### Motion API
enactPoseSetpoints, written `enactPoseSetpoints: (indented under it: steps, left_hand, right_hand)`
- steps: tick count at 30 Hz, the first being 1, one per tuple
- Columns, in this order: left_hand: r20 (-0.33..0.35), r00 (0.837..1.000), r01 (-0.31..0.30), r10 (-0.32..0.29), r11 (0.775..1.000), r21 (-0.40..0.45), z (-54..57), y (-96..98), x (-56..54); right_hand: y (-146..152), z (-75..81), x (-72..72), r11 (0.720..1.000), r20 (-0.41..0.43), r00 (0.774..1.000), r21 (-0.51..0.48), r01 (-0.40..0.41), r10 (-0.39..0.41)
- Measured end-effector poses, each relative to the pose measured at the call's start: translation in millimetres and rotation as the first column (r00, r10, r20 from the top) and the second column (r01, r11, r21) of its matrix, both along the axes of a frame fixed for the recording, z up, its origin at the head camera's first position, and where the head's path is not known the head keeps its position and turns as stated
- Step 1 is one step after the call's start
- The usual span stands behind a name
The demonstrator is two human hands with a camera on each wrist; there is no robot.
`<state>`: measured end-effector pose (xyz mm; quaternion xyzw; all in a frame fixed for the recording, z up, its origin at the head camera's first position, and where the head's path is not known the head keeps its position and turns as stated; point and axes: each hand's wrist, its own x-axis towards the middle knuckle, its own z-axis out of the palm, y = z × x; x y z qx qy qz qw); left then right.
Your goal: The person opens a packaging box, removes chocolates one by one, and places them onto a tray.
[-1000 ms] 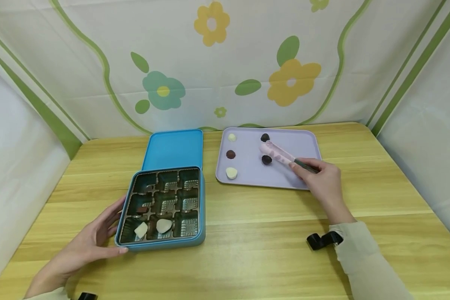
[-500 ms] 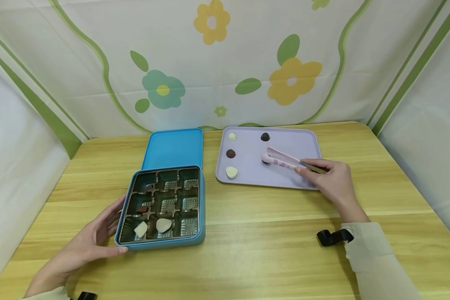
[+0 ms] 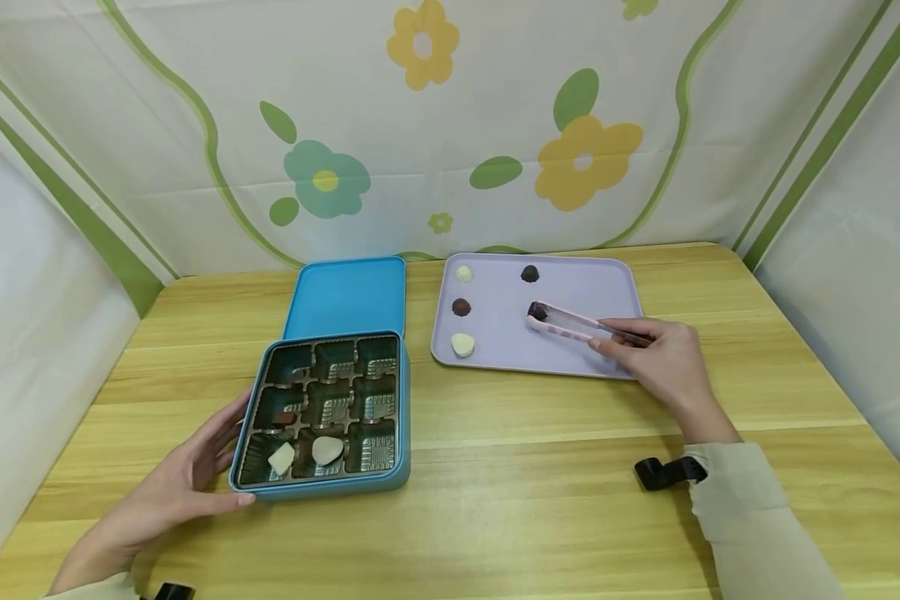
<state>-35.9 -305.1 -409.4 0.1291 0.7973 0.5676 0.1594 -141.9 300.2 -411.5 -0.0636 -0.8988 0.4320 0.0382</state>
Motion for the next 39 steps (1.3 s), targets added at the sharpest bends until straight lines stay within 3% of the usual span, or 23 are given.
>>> enactPoseSetpoints:
  steps: [5,24,39]
  left_hand:
    - [-0.002,1.000,0.000,0.000,1.000,0.000,-0.2,-0.4,-0.3]
    - [-0.052,0.998,0.016,-0.016,1.000,0.006,-0.5,0.8,-0.1]
    - [-0.047,0.999,0.020,-0.019,1.000,0.004,-1.2,0.4,-0.5]
  right_hand:
    - [-3.7,1.1,-0.3,1.000,-0.045,0.999,-0.011,0.003,-0.004]
    - [-4.9,4.9,5.3,0.998,-0.063,0.998,-0.054,-0.011,0.008]
    - [11.6,5.0,3.4,1.000,-0.029,0.999,0.005,-0.027,0.027]
